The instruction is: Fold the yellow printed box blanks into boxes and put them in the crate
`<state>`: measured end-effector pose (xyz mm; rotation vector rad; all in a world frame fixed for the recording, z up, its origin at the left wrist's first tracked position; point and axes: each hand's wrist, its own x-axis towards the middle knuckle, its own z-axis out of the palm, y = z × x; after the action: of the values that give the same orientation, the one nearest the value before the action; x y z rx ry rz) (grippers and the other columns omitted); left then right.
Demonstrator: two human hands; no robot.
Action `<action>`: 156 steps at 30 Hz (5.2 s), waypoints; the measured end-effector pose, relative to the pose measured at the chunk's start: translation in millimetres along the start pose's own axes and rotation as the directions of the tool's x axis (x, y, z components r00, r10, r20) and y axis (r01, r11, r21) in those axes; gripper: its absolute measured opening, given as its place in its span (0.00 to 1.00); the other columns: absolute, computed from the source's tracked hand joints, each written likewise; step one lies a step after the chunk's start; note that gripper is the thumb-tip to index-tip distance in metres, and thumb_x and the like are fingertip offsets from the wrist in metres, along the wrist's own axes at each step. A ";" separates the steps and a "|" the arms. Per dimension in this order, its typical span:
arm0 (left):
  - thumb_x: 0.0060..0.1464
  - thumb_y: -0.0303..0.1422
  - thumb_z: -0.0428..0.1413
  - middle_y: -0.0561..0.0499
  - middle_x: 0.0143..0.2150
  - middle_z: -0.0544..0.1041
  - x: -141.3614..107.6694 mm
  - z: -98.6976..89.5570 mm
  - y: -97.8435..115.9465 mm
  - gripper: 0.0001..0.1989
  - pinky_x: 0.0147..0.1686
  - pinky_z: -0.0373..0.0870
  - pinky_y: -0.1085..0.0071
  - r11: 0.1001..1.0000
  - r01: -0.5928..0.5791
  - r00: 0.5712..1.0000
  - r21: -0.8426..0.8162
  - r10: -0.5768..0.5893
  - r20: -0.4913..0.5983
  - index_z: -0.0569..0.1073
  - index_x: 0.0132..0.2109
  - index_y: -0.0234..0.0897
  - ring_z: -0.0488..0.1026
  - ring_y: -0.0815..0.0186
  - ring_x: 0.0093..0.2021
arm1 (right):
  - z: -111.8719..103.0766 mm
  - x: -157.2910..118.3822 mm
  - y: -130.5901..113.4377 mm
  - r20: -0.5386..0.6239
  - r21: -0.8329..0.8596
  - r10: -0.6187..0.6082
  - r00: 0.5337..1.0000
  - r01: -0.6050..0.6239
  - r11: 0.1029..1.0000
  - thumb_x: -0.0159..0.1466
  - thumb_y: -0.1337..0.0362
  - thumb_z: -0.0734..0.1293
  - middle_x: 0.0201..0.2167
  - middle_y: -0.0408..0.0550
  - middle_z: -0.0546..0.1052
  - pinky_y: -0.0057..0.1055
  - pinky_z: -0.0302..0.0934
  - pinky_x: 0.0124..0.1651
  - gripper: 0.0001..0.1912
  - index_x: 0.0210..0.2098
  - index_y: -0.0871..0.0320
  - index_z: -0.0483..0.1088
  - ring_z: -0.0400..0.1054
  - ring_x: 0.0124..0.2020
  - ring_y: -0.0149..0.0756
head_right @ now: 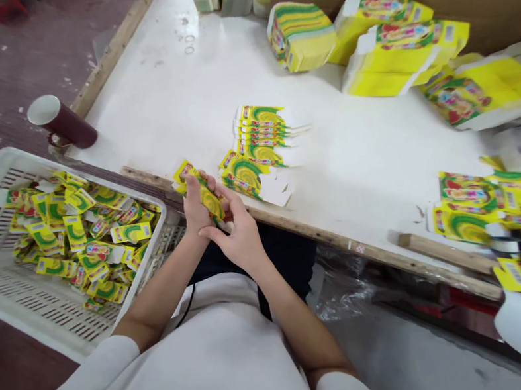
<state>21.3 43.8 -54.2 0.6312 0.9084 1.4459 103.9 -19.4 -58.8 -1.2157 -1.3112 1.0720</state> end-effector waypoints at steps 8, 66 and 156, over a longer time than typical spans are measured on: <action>0.52 0.53 0.62 0.52 0.36 0.80 -8.0 -28.2 10.0 0.22 0.43 0.75 0.69 0.976 -0.095 0.983 0.198 0.060 0.172 0.76 0.41 0.39 0.79 0.64 0.40 | -28.3 14.7 -3.2 -0.230 -0.124 -0.057 0.971 0.029 0.992 0.61 0.57 0.71 0.29 0.43 0.79 0.38 0.70 0.37 0.06 0.33 0.52 0.77 0.73 0.30 0.38; 0.48 0.45 0.66 0.44 0.49 0.77 -16.1 -125.0 134.0 0.29 0.54 0.66 0.51 -0.235 -0.320 0.917 0.918 0.167 0.362 0.70 0.55 0.41 0.72 0.48 0.51 | -41.2 33.9 26.1 -0.160 -0.403 -0.069 0.985 -0.002 0.915 0.60 0.59 0.74 0.57 0.62 0.74 0.53 0.65 0.59 0.34 0.63 0.57 0.64 0.72 0.55 0.51; 0.46 0.32 0.63 0.43 0.55 0.71 -38.4 -47.8 48.2 0.38 0.40 0.72 0.66 0.365 -0.633 0.713 0.682 -0.068 0.698 0.56 0.61 0.42 0.77 0.59 0.45 | -23.1 -6.3 -17.6 0.238 -0.074 -0.179 0.955 0.201 0.977 0.67 0.42 0.63 0.73 0.52 0.57 0.49 0.56 0.71 0.40 0.73 0.48 0.50 0.53 0.73 0.47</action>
<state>-41.2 1.4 -34.7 2.1267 0.9894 0.7576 125.1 -28.0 -39.8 -1.0320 -1.6413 1.0417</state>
